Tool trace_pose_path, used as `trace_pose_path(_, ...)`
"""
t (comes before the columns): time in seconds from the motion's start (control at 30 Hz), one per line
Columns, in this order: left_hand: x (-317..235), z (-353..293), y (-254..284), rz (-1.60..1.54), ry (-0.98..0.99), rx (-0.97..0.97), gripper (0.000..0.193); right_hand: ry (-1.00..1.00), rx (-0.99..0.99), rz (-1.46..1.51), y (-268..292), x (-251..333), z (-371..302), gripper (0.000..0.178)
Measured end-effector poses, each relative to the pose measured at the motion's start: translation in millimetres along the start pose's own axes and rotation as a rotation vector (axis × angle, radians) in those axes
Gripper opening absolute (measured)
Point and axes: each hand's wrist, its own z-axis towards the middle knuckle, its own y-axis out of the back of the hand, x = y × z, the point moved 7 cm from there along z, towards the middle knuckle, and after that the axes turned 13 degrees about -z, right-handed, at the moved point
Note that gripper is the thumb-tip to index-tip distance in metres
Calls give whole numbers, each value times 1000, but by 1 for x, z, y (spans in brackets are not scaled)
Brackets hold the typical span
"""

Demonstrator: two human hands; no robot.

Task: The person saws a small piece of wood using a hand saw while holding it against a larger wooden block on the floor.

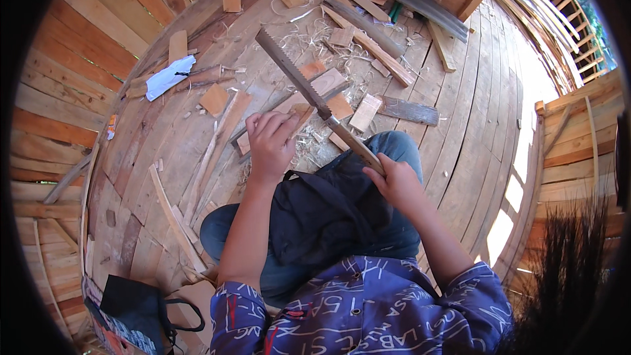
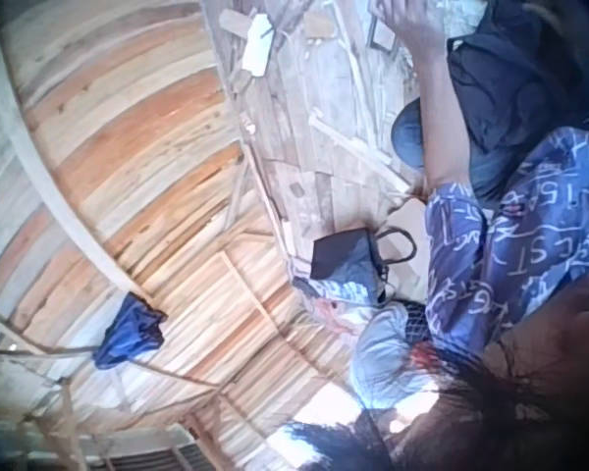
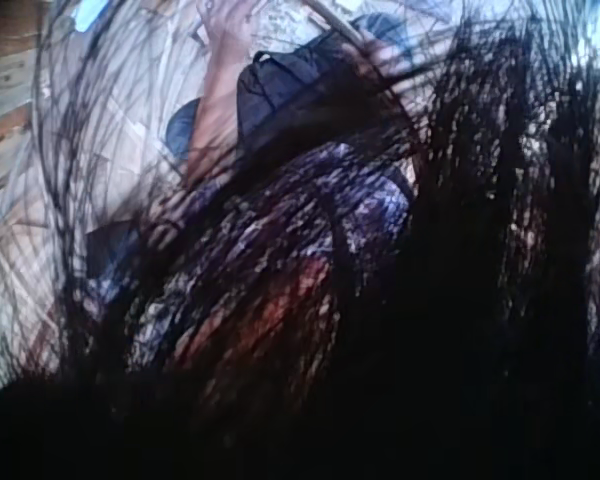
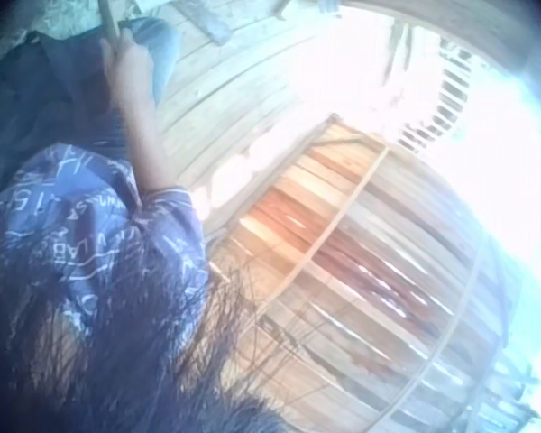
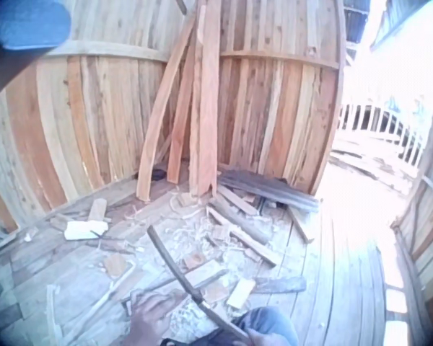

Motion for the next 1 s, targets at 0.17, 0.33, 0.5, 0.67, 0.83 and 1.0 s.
trace_pose_path(0.17,-3,-4,4,52,-67,-2,40,1,44,-66,10,-6,0,30)
trace_pose_path(0.33,14,-5,1,4,225,-140,60,-11,-27,-74,11,-16,-5,28)
trace_pose_path(0.5,86,-43,-30,-835,886,19,54,-21,-91,-10,3,-21,-4,28)
trace_pose_path(0.67,53,-32,-41,-1655,1030,135,38,-15,-55,-65,-1,-18,1,27)
trace_pose_path(0.83,59,-38,-41,-1395,1060,-61,32,-3,-13,-76,-10,-17,4,26)
trace_pose_path(1.0,80,-54,-56,-1257,1112,-76,23,-16,-2,-55,-13,-22,18,28)
